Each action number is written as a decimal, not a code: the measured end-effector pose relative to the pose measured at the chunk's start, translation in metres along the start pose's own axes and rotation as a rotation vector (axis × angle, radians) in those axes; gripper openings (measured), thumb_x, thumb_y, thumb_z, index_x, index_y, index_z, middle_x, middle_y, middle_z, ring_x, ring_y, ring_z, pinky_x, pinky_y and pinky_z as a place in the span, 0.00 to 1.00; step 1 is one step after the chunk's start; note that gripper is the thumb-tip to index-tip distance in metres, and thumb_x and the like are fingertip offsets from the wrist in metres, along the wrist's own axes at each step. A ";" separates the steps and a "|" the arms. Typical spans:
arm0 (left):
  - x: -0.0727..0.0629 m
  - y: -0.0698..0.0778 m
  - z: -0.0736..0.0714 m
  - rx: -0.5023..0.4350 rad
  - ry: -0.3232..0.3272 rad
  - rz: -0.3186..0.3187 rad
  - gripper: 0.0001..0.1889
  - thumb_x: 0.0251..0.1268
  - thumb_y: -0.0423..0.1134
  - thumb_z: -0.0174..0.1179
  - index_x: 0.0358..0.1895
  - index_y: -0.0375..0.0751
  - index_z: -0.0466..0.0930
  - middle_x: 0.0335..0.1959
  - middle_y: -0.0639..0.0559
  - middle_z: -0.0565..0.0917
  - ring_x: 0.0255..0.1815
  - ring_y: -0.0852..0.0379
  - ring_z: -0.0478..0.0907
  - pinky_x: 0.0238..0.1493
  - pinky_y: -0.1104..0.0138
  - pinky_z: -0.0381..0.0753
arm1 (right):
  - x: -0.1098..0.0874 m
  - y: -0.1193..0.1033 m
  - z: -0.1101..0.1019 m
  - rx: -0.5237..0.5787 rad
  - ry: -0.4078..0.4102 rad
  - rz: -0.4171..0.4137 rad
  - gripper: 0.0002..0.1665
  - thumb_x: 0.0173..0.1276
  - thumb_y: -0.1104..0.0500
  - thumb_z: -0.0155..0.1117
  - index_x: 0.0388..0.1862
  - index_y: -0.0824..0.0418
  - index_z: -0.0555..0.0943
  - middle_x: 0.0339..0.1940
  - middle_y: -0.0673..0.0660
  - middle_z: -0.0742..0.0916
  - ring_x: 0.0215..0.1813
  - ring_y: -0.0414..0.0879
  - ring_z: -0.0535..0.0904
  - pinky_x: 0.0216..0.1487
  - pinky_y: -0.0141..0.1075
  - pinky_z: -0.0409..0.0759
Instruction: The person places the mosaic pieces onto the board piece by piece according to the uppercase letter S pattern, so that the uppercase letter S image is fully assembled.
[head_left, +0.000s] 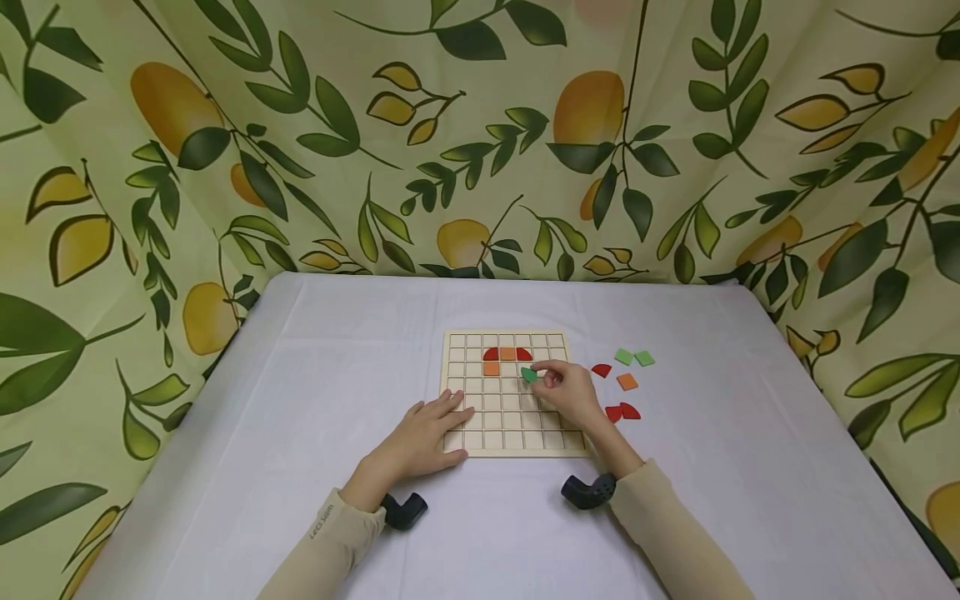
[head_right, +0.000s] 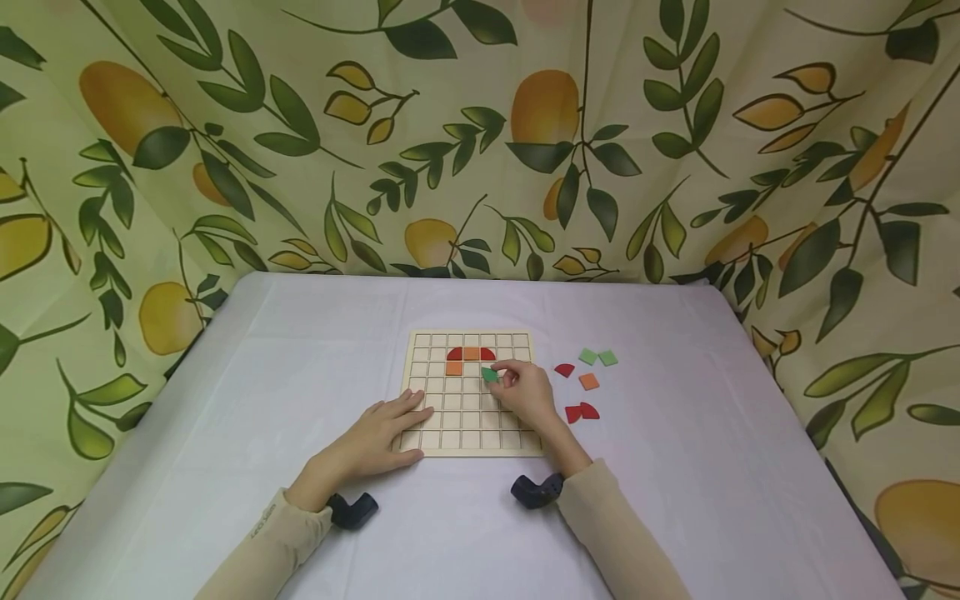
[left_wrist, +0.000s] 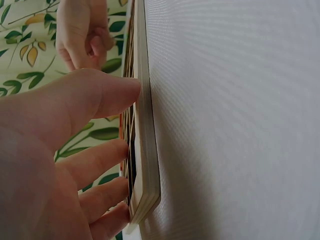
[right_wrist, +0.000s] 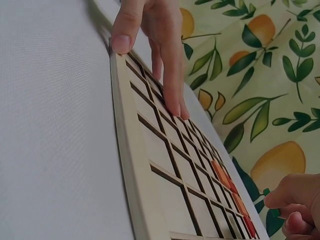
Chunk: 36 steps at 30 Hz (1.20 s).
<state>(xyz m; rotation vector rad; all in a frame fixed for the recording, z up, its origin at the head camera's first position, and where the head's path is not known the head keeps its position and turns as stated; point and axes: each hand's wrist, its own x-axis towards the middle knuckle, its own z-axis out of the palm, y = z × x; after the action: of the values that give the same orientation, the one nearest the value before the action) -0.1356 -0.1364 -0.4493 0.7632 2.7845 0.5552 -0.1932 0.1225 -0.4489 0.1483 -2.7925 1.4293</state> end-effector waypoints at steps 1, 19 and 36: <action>0.000 0.000 0.000 0.002 0.000 0.000 0.33 0.60 0.51 0.61 0.69 0.48 0.68 0.76 0.45 0.62 0.78 0.44 0.57 0.72 0.39 0.59 | 0.000 0.000 0.001 0.004 -0.003 0.002 0.16 0.55 0.66 0.65 0.44 0.65 0.85 0.20 0.50 0.74 0.26 0.41 0.66 0.27 0.27 0.62; 0.000 -0.001 0.001 0.015 -0.006 -0.006 0.33 0.60 0.52 0.61 0.69 0.48 0.68 0.77 0.45 0.61 0.78 0.44 0.57 0.72 0.39 0.59 | 0.003 -0.004 0.018 0.018 -0.022 -0.041 0.15 0.54 0.68 0.66 0.43 0.66 0.85 0.18 0.50 0.74 0.23 0.38 0.66 0.24 0.25 0.62; 0.000 0.000 0.000 0.005 -0.006 -0.010 0.33 0.61 0.53 0.61 0.70 0.49 0.67 0.77 0.46 0.61 0.79 0.45 0.56 0.72 0.39 0.59 | 0.004 -0.003 0.028 0.030 -0.030 -0.071 0.13 0.56 0.68 0.66 0.42 0.67 0.85 0.17 0.52 0.75 0.21 0.38 0.66 0.24 0.25 0.62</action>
<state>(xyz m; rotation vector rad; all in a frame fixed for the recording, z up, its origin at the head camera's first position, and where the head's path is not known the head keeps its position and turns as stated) -0.1357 -0.1360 -0.4493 0.7497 2.7833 0.5436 -0.1961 0.0972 -0.4625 0.2693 -2.7599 1.4654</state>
